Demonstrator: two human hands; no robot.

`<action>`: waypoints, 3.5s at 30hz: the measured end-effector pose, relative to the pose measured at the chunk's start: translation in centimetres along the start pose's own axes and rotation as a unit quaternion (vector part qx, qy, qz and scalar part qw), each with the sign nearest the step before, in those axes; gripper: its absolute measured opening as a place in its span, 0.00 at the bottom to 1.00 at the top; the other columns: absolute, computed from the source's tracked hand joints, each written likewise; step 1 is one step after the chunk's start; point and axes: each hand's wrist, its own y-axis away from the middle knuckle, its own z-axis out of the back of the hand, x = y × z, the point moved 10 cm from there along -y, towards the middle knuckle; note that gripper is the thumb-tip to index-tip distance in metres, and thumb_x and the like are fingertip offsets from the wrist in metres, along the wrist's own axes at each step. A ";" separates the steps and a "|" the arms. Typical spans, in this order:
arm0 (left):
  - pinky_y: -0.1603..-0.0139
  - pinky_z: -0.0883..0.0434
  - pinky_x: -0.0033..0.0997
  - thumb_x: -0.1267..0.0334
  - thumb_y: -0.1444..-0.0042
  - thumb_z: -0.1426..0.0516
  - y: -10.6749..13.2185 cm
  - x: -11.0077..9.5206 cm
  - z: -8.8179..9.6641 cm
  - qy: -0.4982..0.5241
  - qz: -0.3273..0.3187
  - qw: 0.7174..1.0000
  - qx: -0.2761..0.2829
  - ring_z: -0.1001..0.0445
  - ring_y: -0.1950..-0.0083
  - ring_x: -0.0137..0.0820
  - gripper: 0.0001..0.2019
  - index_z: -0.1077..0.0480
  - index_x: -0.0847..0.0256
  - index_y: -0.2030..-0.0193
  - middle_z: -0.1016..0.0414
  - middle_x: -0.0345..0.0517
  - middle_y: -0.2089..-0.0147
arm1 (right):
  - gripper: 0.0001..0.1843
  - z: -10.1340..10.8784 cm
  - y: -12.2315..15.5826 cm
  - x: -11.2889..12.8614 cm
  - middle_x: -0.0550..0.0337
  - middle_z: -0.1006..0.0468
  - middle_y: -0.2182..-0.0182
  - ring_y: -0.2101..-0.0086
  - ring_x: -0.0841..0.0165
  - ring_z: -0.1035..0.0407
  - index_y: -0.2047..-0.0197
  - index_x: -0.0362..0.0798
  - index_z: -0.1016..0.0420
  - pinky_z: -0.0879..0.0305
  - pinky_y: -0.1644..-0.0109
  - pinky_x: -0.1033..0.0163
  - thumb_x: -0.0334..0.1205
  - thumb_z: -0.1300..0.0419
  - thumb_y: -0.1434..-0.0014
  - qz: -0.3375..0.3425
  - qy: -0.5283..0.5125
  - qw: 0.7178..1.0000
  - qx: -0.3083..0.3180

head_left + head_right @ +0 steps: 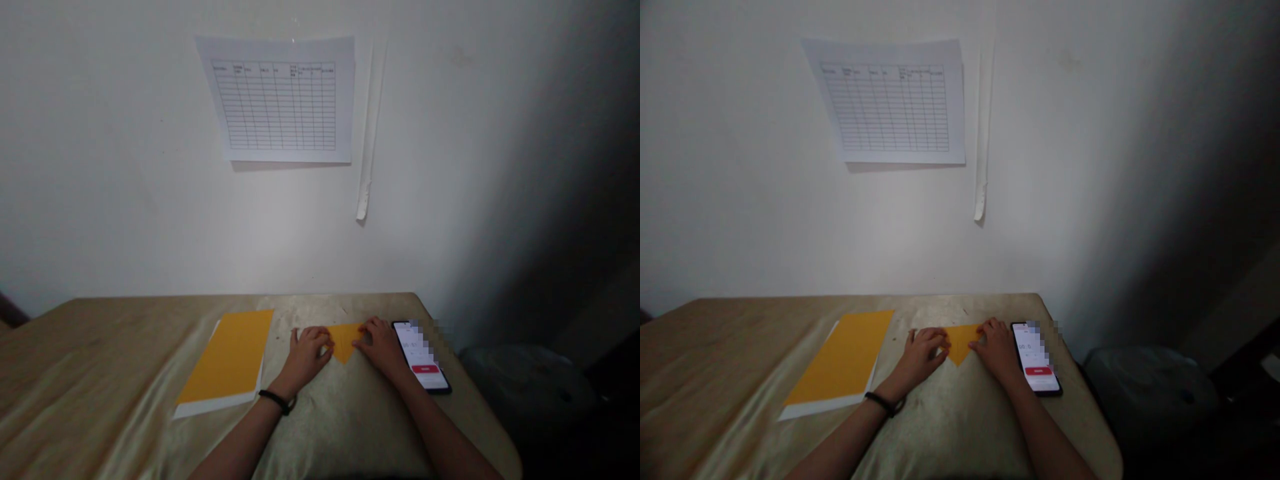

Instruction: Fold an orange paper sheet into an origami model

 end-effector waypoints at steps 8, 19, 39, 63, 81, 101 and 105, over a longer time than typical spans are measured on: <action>0.33 0.57 0.66 0.63 0.39 0.42 0.0 -0.2 0.2 -0.004 -0.003 1.000 -0.002 0.33 0.39 0.40 0.06 0.25 0.50 0.57 0.26 0.41 0.44 | 0.09 -0.1 -0.8 -0.4 0.56 0.24 0.53 0.51 0.60 0.33 0.55 0.52 0.22 0.41 0.48 0.59 0.38 0.40 0.38 0.000 0.003 1.000 0.000; 0.33 0.57 0.67 0.62 0.39 0.42 0.1 -0.1 0.1 -0.007 -0.007 1.000 -0.007 0.33 0.39 0.41 0.07 0.25 0.49 0.56 0.26 0.41 0.44 | 0.14 0.4 -1.0 -0.5 0.56 0.22 0.54 0.52 0.62 0.32 0.56 0.51 0.21 0.40 0.48 0.60 0.34 0.48 0.35 -0.004 0.033 0.999 -0.023; 0.33 0.58 0.71 0.48 0.49 0.35 0.5 -1.0 0.3 -0.037 -0.015 0.999 -0.008 0.35 0.37 0.48 0.23 0.32 0.56 0.51 0.30 0.52 0.42 | 0.26 -0.7 1.8 3.5 0.56 0.27 0.42 0.41 0.65 0.36 0.44 0.53 0.24 0.47 0.33 0.53 0.26 0.49 0.42 0.123 -0.049 0.990 0.044; 0.33 0.58 0.71 0.53 0.41 0.39 0.5 -0.3 0.3 -0.048 -0.006 0.999 -0.004 0.41 0.32 0.49 0.17 0.26 0.47 0.45 0.30 0.48 0.38 | 0.14 0.0 3.0 5.4 0.55 0.24 0.46 0.44 0.61 0.35 0.54 0.54 0.18 0.45 0.35 0.52 0.34 0.41 0.41 0.149 -0.058 0.986 0.053; 0.31 0.61 0.69 0.64 0.36 0.46 0.3 0.9 0.4 -0.033 0.026 0.999 -0.012 0.36 0.34 0.45 0.13 0.24 0.48 0.48 0.24 0.45 0.41 | 0.16 0.2 3.8 7.4 0.59 0.17 0.56 0.53 0.66 0.27 0.56 0.53 0.19 0.35 0.42 0.57 0.30 0.44 0.42 0.201 -0.177 0.960 0.085; 0.31 0.57 0.66 0.69 0.38 0.46 0.5 -0.5 1.2 -0.043 -0.006 0.999 -0.014 0.34 0.37 0.43 0.15 0.22 0.47 0.51 0.24 0.44 0.43 | 0.15 0.8 3.3 6.1 0.58 0.24 0.56 0.50 0.62 0.34 0.53 0.53 0.20 0.43 0.40 0.56 0.38 0.37 0.45 0.168 -0.029 0.983 0.067; 0.32 0.62 0.72 0.65 0.39 0.44 0.6 -0.5 0.3 -0.020 -0.018 0.999 0.019 0.40 0.31 0.46 0.16 0.25 0.47 0.46 0.25 0.44 0.39 | 0.10 0.5 3.2 6.3 0.60 0.24 0.59 0.53 0.65 0.33 0.58 0.52 0.20 0.41 0.43 0.59 0.33 0.41 0.39 0.181 -0.033 0.981 0.064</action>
